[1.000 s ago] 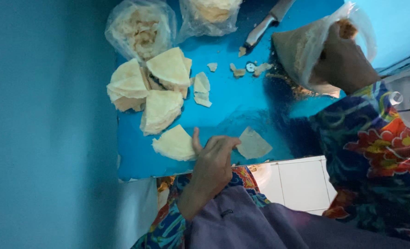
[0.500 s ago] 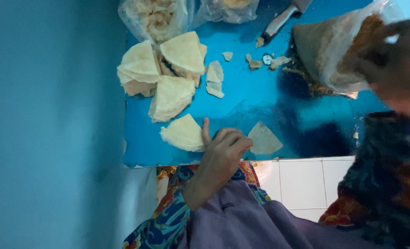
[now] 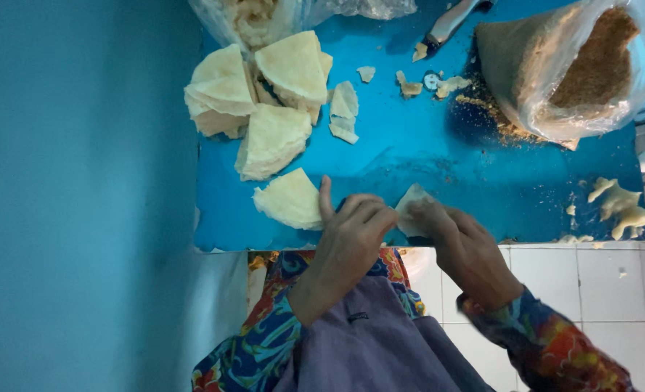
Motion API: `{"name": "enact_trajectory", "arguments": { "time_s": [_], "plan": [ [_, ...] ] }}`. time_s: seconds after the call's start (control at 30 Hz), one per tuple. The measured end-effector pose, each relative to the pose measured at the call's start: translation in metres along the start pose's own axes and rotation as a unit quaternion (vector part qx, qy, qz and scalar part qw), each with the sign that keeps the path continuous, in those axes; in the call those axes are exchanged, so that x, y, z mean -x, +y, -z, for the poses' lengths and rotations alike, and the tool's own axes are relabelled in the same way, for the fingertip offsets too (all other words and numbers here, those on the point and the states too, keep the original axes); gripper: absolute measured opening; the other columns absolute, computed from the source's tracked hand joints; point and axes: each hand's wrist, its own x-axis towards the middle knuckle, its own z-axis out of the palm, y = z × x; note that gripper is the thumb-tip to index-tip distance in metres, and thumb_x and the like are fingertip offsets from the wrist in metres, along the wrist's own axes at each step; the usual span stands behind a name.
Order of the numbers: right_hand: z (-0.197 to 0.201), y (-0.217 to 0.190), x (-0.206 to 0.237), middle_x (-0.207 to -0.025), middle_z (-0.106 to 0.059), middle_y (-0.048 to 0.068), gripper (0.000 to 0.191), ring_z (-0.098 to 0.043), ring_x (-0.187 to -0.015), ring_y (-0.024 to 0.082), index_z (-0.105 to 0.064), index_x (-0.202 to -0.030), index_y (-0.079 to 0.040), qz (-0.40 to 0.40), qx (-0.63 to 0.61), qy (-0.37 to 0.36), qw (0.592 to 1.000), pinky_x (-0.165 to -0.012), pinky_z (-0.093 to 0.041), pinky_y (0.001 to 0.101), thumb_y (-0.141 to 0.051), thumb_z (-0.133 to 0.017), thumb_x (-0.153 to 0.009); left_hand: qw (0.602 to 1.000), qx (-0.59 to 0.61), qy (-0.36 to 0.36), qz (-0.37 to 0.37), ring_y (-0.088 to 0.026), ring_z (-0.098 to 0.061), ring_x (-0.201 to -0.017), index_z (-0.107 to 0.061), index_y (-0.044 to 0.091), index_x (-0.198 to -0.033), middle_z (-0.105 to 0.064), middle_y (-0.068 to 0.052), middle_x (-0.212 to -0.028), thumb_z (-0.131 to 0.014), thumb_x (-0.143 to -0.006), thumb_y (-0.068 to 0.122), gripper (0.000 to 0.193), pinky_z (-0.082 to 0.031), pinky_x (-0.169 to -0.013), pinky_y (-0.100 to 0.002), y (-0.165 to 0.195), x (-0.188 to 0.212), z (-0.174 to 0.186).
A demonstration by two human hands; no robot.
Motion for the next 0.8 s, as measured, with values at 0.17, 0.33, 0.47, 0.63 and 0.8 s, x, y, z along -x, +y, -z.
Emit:
{"name": "enact_trajectory", "arguments": {
  "time_s": [0.17, 0.33, 0.47, 0.63, 0.8],
  "plan": [
    [0.007, -0.006, 0.013, -0.123, -0.070, 0.023, 0.049, -0.071, -0.098, 0.037, -0.048, -0.137, -0.002, -0.053, 0.052, 0.043, 0.996, -0.082, -0.059, 0.0443, 0.006, -0.067, -0.092, 1.000, -0.001, 0.016, -0.011, -0.020, -0.063, -0.114, -0.070, 0.017, -0.101, -0.067, 0.001, -0.101, -0.071, -0.094, 0.007, 0.012, -0.006, -0.122, -0.077, 0.002, 0.001, -0.003],
    [0.006, -0.009, 0.009, -0.108, -0.071, 0.018, 0.056, -0.071, -0.099, 0.035, -0.042, -0.143, 0.004, -0.201, -0.016, 0.019, 0.979, -0.078, -0.058, 0.0438, 0.006, -0.066, -0.092, 0.999, -0.017, 0.028, -0.007, -0.020, -0.063, -0.112, -0.070, 0.017, -0.106, -0.065, 0.001, -0.100, -0.069, -0.096, 0.005, 0.015, -0.009, -0.123, -0.076, 0.010, 0.002, -0.002],
    [0.008, -0.007, 0.002, -0.102, -0.070, 0.018, 0.061, -0.069, -0.096, 0.038, -0.037, -0.145, 0.004, -0.155, 0.034, -0.009, 0.987, -0.082, -0.056, 0.0478, 0.007, -0.062, -0.089, 0.999, 0.015, 0.032, 0.011, -0.020, -0.063, -0.111, -0.065, 0.013, -0.113, -0.066, 0.001, -0.104, -0.069, -0.099, 0.008, 0.015, -0.011, -0.123, -0.077, 0.019, 0.006, -0.004],
    [0.017, -0.009, -0.005, -0.107, -0.067, 0.021, 0.070, -0.070, -0.097, 0.037, -0.027, -0.150, 0.002, -0.202, -0.081, -0.049, 0.975, -0.078, -0.057, 0.0441, 0.009, -0.060, -0.088, 0.998, 0.041, 0.031, 0.021, -0.019, -0.063, -0.113, -0.061, 0.009, -0.123, -0.066, 0.000, -0.110, -0.068, -0.098, 0.008, 0.025, -0.009, -0.122, -0.078, 0.023, 0.011, -0.006],
    [0.027, -0.017, -0.007, -0.117, -0.066, 0.023, 0.069, -0.072, -0.104, 0.034, -0.024, -0.151, 0.000, -0.180, -0.121, -0.051, 0.975, -0.079, -0.061, 0.0391, 0.012, -0.058, -0.091, 0.999, -0.017, 0.029, -0.009, -0.018, -0.063, -0.117, -0.069, 0.014, -0.120, -0.066, 0.003, -0.113, -0.067, -0.096, 0.006, 0.025, -0.007, -0.122, -0.079, 0.022, 0.013, -0.006]
  ]
}}
